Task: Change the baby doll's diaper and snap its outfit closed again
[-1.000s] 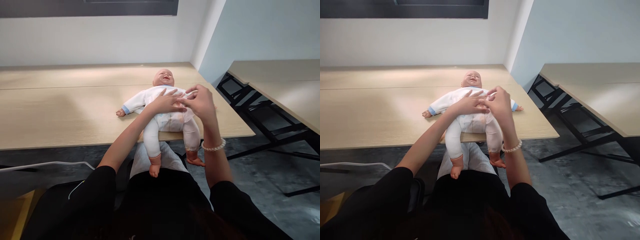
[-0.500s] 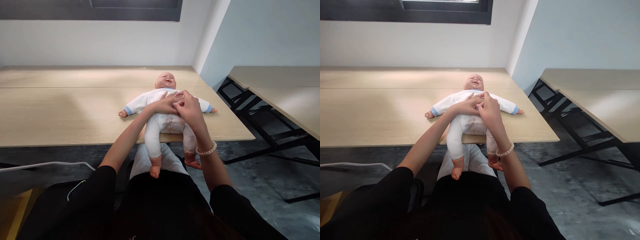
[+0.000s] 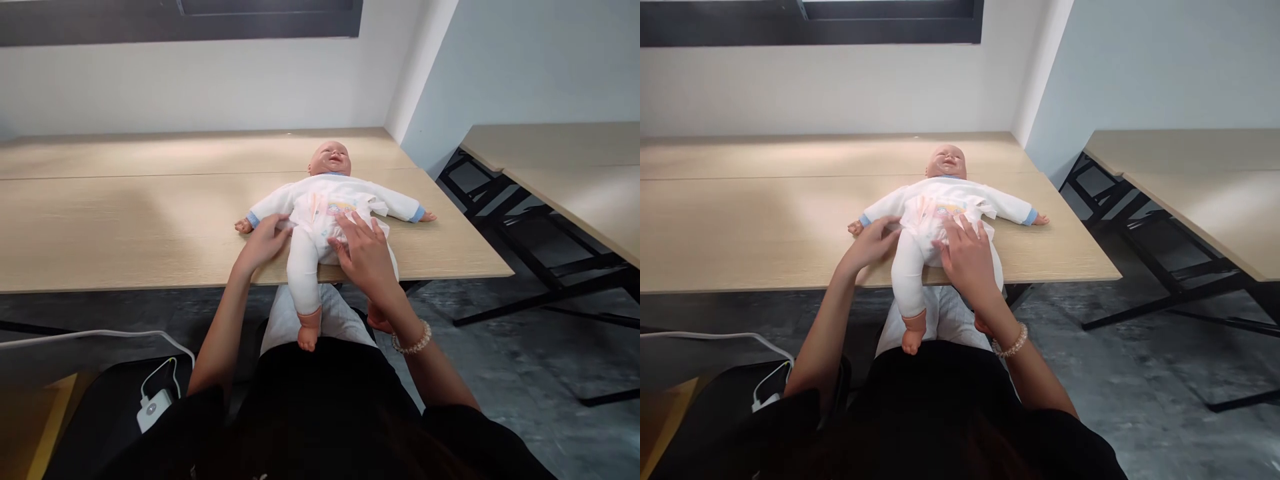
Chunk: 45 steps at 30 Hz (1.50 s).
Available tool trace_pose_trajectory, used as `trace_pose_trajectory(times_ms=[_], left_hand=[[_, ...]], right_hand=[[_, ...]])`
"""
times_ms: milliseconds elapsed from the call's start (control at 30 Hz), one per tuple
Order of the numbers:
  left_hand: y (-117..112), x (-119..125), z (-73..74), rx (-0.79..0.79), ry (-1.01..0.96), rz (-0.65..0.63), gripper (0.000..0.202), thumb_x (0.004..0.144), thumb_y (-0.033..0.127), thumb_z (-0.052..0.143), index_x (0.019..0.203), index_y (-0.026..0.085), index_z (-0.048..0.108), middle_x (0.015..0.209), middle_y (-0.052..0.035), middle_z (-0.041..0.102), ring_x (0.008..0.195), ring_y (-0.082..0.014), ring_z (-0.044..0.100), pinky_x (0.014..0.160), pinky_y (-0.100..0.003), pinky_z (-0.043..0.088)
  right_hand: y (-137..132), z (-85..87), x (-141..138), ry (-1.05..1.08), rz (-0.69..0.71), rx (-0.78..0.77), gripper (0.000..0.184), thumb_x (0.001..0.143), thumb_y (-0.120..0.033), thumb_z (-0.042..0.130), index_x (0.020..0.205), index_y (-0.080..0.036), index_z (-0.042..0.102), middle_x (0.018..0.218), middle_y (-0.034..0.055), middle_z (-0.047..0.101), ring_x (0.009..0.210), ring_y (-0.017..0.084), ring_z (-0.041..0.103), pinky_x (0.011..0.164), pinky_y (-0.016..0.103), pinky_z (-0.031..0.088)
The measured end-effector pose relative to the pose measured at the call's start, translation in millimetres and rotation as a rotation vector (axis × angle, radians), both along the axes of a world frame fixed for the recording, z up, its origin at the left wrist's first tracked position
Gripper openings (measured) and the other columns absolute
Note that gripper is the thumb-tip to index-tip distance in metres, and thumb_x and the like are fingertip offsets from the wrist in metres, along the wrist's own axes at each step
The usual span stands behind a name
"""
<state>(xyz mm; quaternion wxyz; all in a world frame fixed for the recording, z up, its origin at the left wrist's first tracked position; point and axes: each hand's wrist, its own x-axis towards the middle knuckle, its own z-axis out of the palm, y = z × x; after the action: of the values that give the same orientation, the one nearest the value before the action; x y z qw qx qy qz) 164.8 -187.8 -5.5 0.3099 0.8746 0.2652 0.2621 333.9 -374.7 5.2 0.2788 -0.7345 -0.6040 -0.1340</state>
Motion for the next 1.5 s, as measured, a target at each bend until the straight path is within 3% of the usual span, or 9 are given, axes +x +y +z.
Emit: trace_pose_trajectory(times_ms=[133,400,733,933,1067,1167,1300,1400,1500], left_hand=[[-0.2,-9.8,-4.1,0.052,0.245,-0.267,0.049,0.086,0.029,0.062,0.135,0.024,0.061,0.146,-0.0105,0.058,0.142,-0.0314,0.047,0.122,-0.052,0.036],[-7.2,17.4,2.1,0.221,0.365,0.140,0.031,0.094,0.019,0.046,0.114,0.019,0.070,0.121,-0.0171,0.067,0.122,-0.0387,0.053,0.097,-0.053,0.044],[-3.4,-12.5,1.3,0.142,-0.045,0.195,0.019,0.098,0.032,0.057,0.089,0.020,0.069,0.091,-0.0048,0.072,0.089,-0.0226,0.061,0.092,-0.038,0.045],[7.4,-16.1,-4.8,0.154,-0.235,0.313,0.006,0.092,0.027,0.064,0.094,0.021,0.066,0.082,-0.0010,0.060,0.075,-0.0170,0.055,0.075,-0.030,0.045],[1.7,-15.7,-3.9,0.033,-0.364,0.335,0.023,0.085,0.032,0.074,0.081,0.022,0.054,0.067,0.0045,0.049,0.063,-0.0133,0.049,0.067,-0.027,0.045],[-12.8,-13.3,-0.5,-0.029,-0.259,0.107,0.022,0.088,0.036,0.071,0.079,0.021,0.057,0.079,-0.0009,0.064,0.081,-0.0173,0.062,0.083,-0.032,0.053],[-29.7,-2.8,-3.4,-0.038,-0.125,-0.126,0.024,0.087,0.027,0.064,0.110,0.020,0.063,0.123,-0.0095,0.070,0.119,-0.0245,0.064,0.109,-0.040,0.049],[-35.9,9.6,-8.3,-0.054,-0.083,-0.076,0.041,0.088,0.023,0.063,0.129,0.019,0.054,0.133,-0.0127,0.067,0.124,-0.0277,0.063,0.108,-0.041,0.049],[-38.9,23.0,-6.7,0.077,0.064,0.067,0.031,0.096,0.022,0.054,0.127,0.018,0.054,0.132,-0.0156,0.066,0.124,-0.0322,0.060,0.107,-0.046,0.046]], right_hand=[[-7.5,-6.1,2.6,-0.110,0.009,-0.075,0.059,0.109,-0.047,0.037,0.156,-0.013,0.044,0.162,0.0118,0.043,0.155,0.030,0.034,0.130,0.061,0.020],[-14.3,-6.3,12.2,-0.161,0.031,-0.131,0.060,0.103,-0.034,0.050,0.160,-0.017,0.039,0.166,0.0088,0.036,0.157,0.030,0.028,0.129,0.058,0.023],[-15.0,-5.8,15.6,-0.133,0.042,-0.133,0.063,0.101,-0.034,0.058,0.159,-0.017,0.041,0.166,0.0062,0.036,0.157,0.029,0.029,0.130,0.056,0.024],[-15.0,-6.0,17.0,-0.133,0.048,-0.128,0.065,0.101,-0.036,0.059,0.160,-0.016,0.039,0.166,0.0069,0.036,0.157,0.029,0.029,0.130,0.056,0.025],[-15.1,-6.4,17.0,-0.130,0.048,-0.117,0.063,0.103,-0.036,0.054,0.160,-0.016,0.038,0.166,0.0080,0.037,0.157,0.028,0.029,0.130,0.056,0.025],[-15.8,-6.4,16.9,-0.129,0.055,-0.117,0.061,0.104,-0.036,0.049,0.161,-0.016,0.038,0.165,0.0093,0.038,0.156,0.028,0.030,0.129,0.056,0.025],[-16.6,-7.1,17.3,-0.125,0.071,-0.102,0.060,0.105,-0.034,0.044,0.162,-0.017,0.035,0.165,0.0110,0.038,0.156,0.029,0.030,0.129,0.056,0.024],[-16.3,-8.0,17.7,-0.122,0.075,-0.080,0.061,0.104,-0.034,0.045,0.162,-0.017,0.035,0.165,0.0118,0.038,0.156,0.030,0.030,0.129,0.057,0.022],[-16.0,-8.2,17.8,-0.118,0.076,-0.078,0.061,0.104,-0.034,0.045,0.161,-0.017,0.035,0.164,0.0124,0.040,0.155,0.030,0.031,0.128,0.057,0.022]])
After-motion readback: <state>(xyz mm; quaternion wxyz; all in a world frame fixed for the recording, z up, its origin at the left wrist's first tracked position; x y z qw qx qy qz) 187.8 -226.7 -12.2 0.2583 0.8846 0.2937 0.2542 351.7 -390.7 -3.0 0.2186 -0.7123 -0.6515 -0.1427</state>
